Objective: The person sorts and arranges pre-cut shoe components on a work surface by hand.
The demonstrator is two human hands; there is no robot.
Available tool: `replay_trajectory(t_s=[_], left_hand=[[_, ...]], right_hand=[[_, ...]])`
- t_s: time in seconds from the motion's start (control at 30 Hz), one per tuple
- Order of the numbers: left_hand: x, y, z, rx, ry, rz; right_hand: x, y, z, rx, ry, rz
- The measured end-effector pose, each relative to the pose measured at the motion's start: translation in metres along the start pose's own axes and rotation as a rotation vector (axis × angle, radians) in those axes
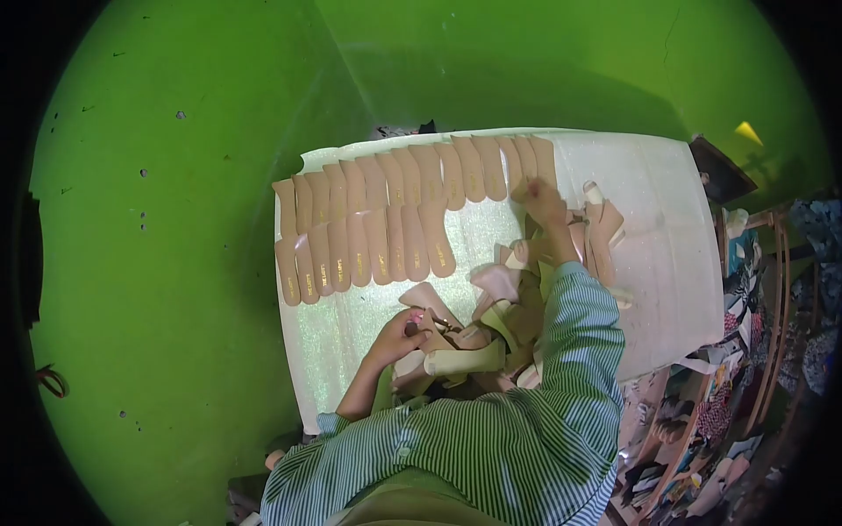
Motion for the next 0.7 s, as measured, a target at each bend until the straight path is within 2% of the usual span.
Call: replay_trajectory(t_s=[0.03, 0.07, 0.1, 0.13, 0.17, 0.2, 0.27, 0.3, 0.33, 0.4, 0.43, 0.47, 0.53, 0.57, 0.6, 0.63, 0.67, 0.7], left_hand=[[0.005, -0.003, 0.005, 0.073, -0.070, -0.076], [0.009, -0.006, 0.011, 0.146, -0.140, -0.150], [0.010, -0.008, 0.012, 0.145, -0.138, -0.150], [0.011, -0.011, 0.019, 0.226, -0.161, -0.167], [0.011, -0.015, 0.026, 0.307, -0.185, -0.183], [0.011, -0.017, 0.029, 0.306, -0.188, -0.179], [0.001, -0.026, 0.037, 0.362, -0.324, -0.250], [-0.003, -0.026, 0.033, 0.314, -0.069, -0.129], [0.001, -0.028, 0.034, 0.258, -0.089, -0.123], [-0.012, -0.031, 0.034, 0.277, -0.177, -0.087], [-0.008, -0.031, 0.032, 0.218, -0.196, -0.094], [-0.004, -0.030, 0.030, 0.161, -0.214, -0.101], [0.001, -0.026, 0.022, 0.068, -0.184, -0.072], [-0.004, -0.025, 0.014, 0.002, -0.101, -0.034], [-0.010, -0.024, 0.006, -0.062, -0.018, 0.006], [-0.010, -0.023, 0.004, -0.053, -0.021, 0.004], [-0.010, -0.022, -0.003, -0.125, -0.080, 0.009], [-0.011, -0.021, -0.008, -0.198, -0.140, 0.015]], right_hand=[[0.002, -0.009, 0.012, 0.182, 0.028, -0.085], [-0.003, -0.015, 0.010, 0.182, 0.030, -0.084], [-0.005, -0.030, 0.015, 0.308, 0.014, -0.161], [0.000, -0.048, 0.014, 0.432, -0.004, -0.240], [-0.001, -0.061, 0.010, 0.503, 0.068, -0.160], [0.002, -0.071, 0.004, 0.500, 0.065, -0.162], [0.015, -0.095, -0.003, 0.509, -0.156, -0.331], [0.016, -0.102, -0.005, 0.492, -0.198, -0.338], [0.014, -0.110, -0.004, 0.503, -0.203, -0.336], [0.014, -0.117, -0.004, 0.479, -0.294, -0.383], [0.019, -0.121, -0.009, 0.381, -0.282, -0.416], [0.021, -0.127, -0.012, 0.390, -0.285, -0.415], [0.031, -0.136, -0.032, 0.255, -0.126, -0.438], [0.036, -0.143, -0.041, 0.260, -0.129, -0.431], [0.045, -0.148, -0.057, 0.174, -0.067, -0.467], [0.052, -0.152, -0.071, 0.085, -0.007, -0.501], [0.050, -0.156, -0.076, 0.088, -0.013, -0.491], [0.049, -0.157, -0.088, 0.004, 0.098, -0.467]])
Point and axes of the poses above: each hand's wrist, its own y-axis towards the middle knuckle, its own z-axis out of the palm, x = y × z, the point moved 7 cm from there along y, towards the middle knuckle, and after that the axes turned 11 degrees about -x, right-handed, at the moved point
